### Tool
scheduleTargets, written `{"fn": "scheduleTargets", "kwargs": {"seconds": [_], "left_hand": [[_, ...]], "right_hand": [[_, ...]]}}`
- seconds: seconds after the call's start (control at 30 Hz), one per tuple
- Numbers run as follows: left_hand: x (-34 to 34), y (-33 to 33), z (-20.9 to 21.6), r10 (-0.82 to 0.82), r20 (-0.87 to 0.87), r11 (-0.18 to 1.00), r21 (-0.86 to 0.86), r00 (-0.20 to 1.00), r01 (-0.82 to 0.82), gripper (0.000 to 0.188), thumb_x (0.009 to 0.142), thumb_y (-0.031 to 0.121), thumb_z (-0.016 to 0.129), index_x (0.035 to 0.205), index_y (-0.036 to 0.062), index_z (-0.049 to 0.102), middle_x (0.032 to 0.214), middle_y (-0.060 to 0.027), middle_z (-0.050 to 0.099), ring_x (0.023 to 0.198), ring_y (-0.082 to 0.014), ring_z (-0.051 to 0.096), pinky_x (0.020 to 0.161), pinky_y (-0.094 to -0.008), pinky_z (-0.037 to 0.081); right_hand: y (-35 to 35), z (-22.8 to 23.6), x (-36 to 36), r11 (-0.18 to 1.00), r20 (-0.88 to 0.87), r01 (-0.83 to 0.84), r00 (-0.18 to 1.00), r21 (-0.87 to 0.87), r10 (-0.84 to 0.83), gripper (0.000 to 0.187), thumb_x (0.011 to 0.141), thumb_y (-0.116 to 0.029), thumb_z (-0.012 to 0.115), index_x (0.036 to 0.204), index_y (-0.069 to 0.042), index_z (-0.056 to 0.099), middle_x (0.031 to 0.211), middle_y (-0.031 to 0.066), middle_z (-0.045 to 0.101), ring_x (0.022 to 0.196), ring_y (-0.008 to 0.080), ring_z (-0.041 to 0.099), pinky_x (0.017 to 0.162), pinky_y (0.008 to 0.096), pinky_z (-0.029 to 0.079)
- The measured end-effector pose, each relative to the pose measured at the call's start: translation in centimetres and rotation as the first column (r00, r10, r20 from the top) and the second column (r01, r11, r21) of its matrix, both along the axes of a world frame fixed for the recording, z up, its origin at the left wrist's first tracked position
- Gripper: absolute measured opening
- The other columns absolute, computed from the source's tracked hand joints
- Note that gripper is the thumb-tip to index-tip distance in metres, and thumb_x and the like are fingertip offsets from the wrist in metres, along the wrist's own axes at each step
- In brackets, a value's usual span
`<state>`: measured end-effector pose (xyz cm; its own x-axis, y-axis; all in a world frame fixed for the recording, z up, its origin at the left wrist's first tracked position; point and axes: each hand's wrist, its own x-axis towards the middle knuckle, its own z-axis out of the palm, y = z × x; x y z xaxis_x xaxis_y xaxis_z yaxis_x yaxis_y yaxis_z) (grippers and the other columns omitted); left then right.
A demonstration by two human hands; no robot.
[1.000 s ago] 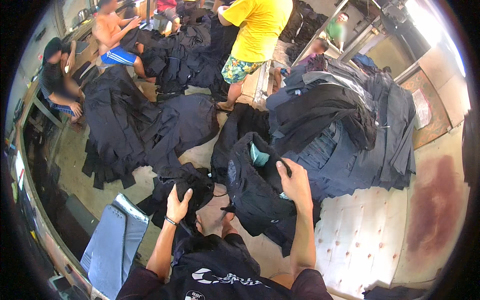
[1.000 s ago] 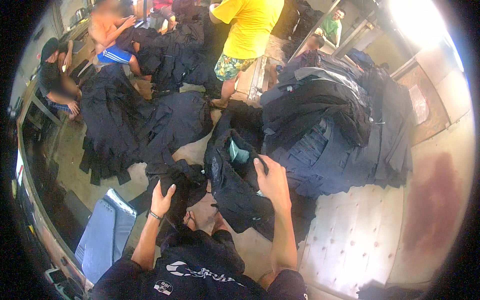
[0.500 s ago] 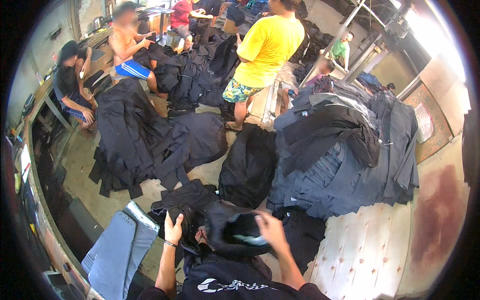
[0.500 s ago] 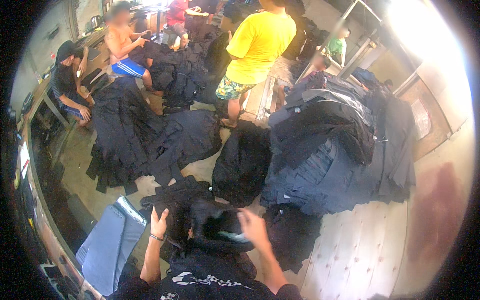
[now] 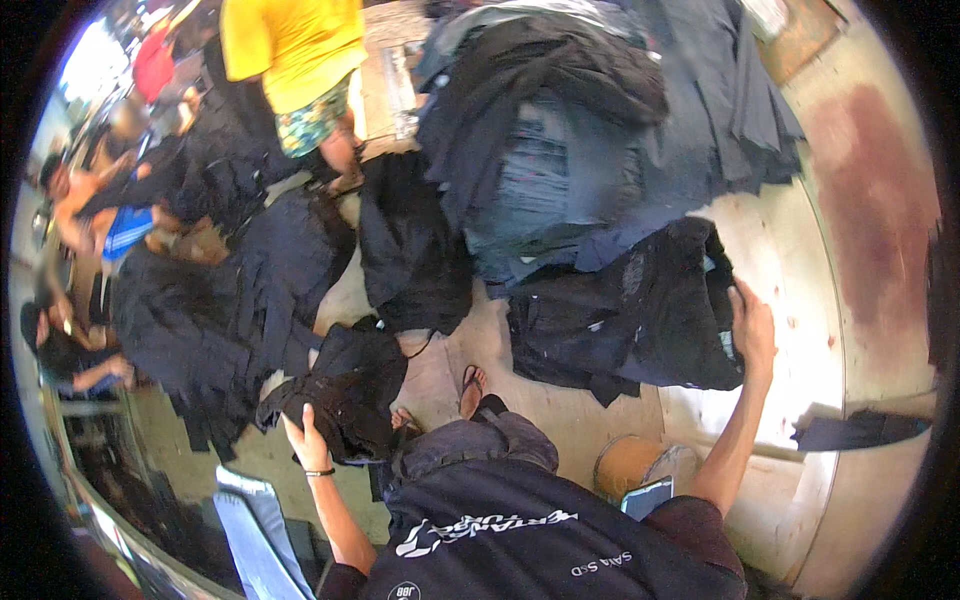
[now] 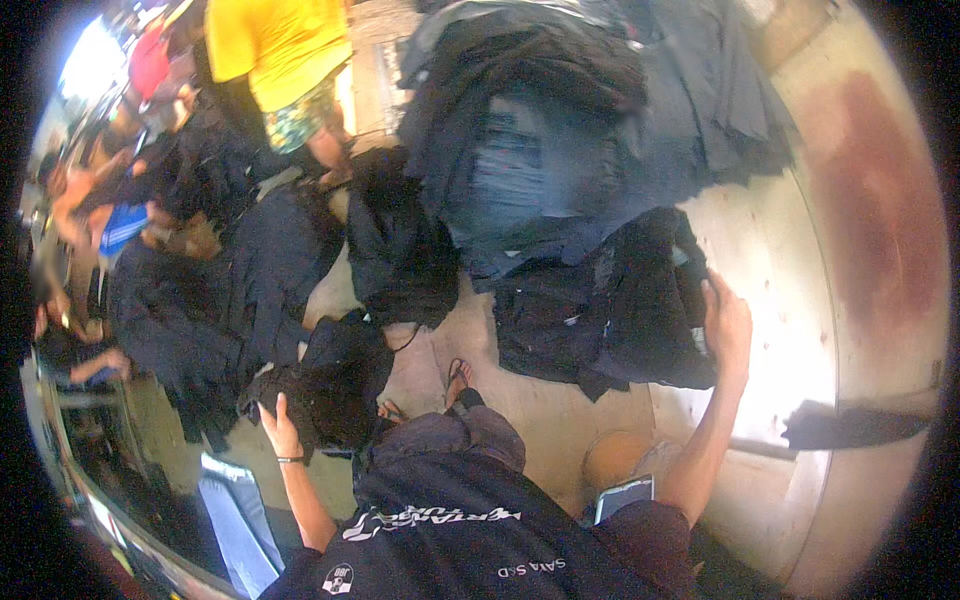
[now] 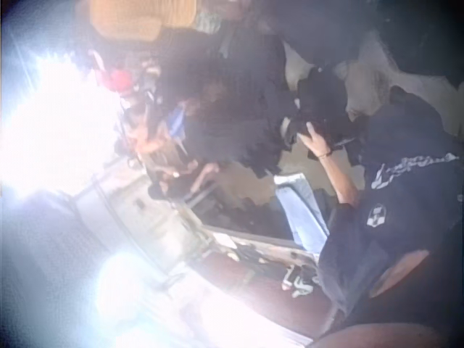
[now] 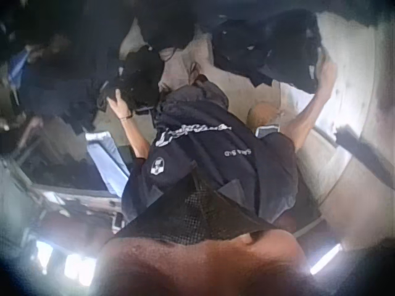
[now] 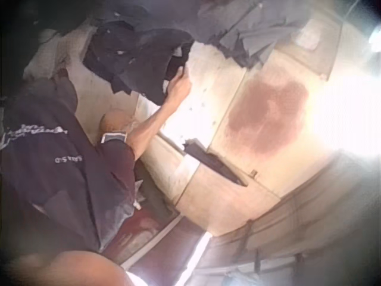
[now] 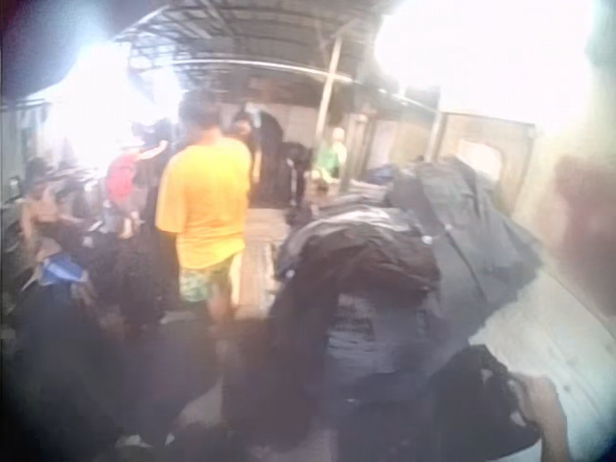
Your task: The person picks up black garments from a pile, opens them to check the interior, and attaches a small tag or label to each item. The tagged garments are then placed into a separate pile. The process is repeated for several items.
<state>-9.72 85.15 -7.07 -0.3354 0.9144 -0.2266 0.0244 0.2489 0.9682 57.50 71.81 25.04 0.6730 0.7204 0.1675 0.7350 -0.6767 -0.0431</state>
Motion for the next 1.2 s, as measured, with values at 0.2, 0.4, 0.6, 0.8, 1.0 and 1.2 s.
{"fn": "scheduleTargets", "kwargs": {"seconds": [0.2, 0.4, 0.6, 0.8, 1.0, 1.2], "left_hand": [[8.9, 2.6, 1.7, -0.095, -0.021, 0.994, 0.05, 0.995, 0.096, 0.051, 0.106, 0.015, 0.063, 0.151, -0.0035, 0.048, 0.146, -0.0146, 0.059, 0.127, -0.0252, 0.058, 0.11, -0.037, 0.044], [15.1, 3.5, 3.6, -0.183, -0.205, 0.977, 0.07, 0.962, 0.201, 0.049, 0.105, 0.017, 0.064, 0.147, -0.0043, 0.051, 0.142, -0.0161, 0.061, 0.126, -0.0268, 0.059, 0.11, -0.0376, 0.044], [20.6, 5.2, 6.0, -0.336, -0.457, 0.907, 0.079, 0.824, 0.414, 0.044, 0.104, 0.024, 0.065, 0.135, -0.0069, 0.059, 0.13, -0.0214, 0.068, 0.119, -0.0325, 0.064, 0.106, -0.0409, 0.047], [26.4, 6.6, 10.2, -0.577, -0.321, 0.768, 0.101, 0.751, 0.633, 0.035, 0.105, 0.018, 0.062, 0.133, -0.0033, 0.062, 0.128, -0.0196, 0.068, 0.12, -0.0306, 0.065, 0.105, -0.0395, 0.049], [26.7, 7.2, 14.8, -0.547, -0.479, 0.686, 0.214, 0.687, 0.695, 0.03, 0.103, 0.013, 0.061, 0.127, -0.0057, 0.064, 0.122, -0.0248, 0.068, 0.116, -0.0407, 0.066, 0.101, -0.0417, 0.05], [21.5, 7.5, 16.7, -0.461, -0.454, 0.787, 0.188, 0.762, 0.588, 0.03, 0.101, 0.01, 0.061, 0.126, -0.0055, 0.067, 0.117, -0.0256, 0.072, 0.111, -0.0405, 0.071, 0.096, -0.0407, 0.053]], "right_hand": [[-0.2, -0.3, 7.0, 0.994, 0.024, -0.1, 0.995, 0.036, 0.099, 0.032, 0.105, -0.02, 0.058, 0.133, -0.009, 0.067, 0.104, 0.0271, 0.073, 0.098, 0.045, 0.07, 0.085, 0.0525, 0.054], [3.1, -21.1, 10.1, 0.99, -0.057, 0.124, 0.99, -0.066, -0.128, 0.04, 0.104, -0.034, 0.056, 0.141, -0.022, 0.061, 0.099, 0.0223, 0.074, 0.091, 0.0439, 0.074, 0.078, 0.0585, 0.059], [8.3, -39.5, -4.0, 0.971, -0.778, -0.211, 0.626, -0.115, 0.044, 0.065, 0.097, -0.048, 0.066, 0.141, -0.001, 0.062, 0.13, 0.0309, 0.067, 0.124, 0.0412, 0.066, 0.106, 0.0475, 0.051], [17.5, -29.2, -19.7, 0.745, -0.749, -0.137, 0.033, 0.652, 0.662, 0.085, 0.093, -0.054, 0.076, 0.157, -0.008, 0.045, 0.15, 0.0239, 0.051, 0.131, 0.0397, 0.059, 0.111, 0.0474, 0.047], [21.4, -21.6, -18.9, 0.685, -0.754, -0.338, -0.144, 0.646, 0.64, 0.06, 0.096, -0.022, 0.079, 0.148, -0.002, 0.054, 0.118, 0.0112, 0.072, 0.104, 0.0155, 0.064, 0.093, 0.0329, 0.052], [22.1, -18.8, -17.5, 0.815, -0.716, -0.29, 0.389, 0.502, 0.58, 0.04, 0.097, -0.004, 0.057, 0.136, -0.002, 0.063, 0.106, 0.0171, 0.076, 0.095, 0.0259, 0.072, 0.087, 0.0379, 0.055]]}}
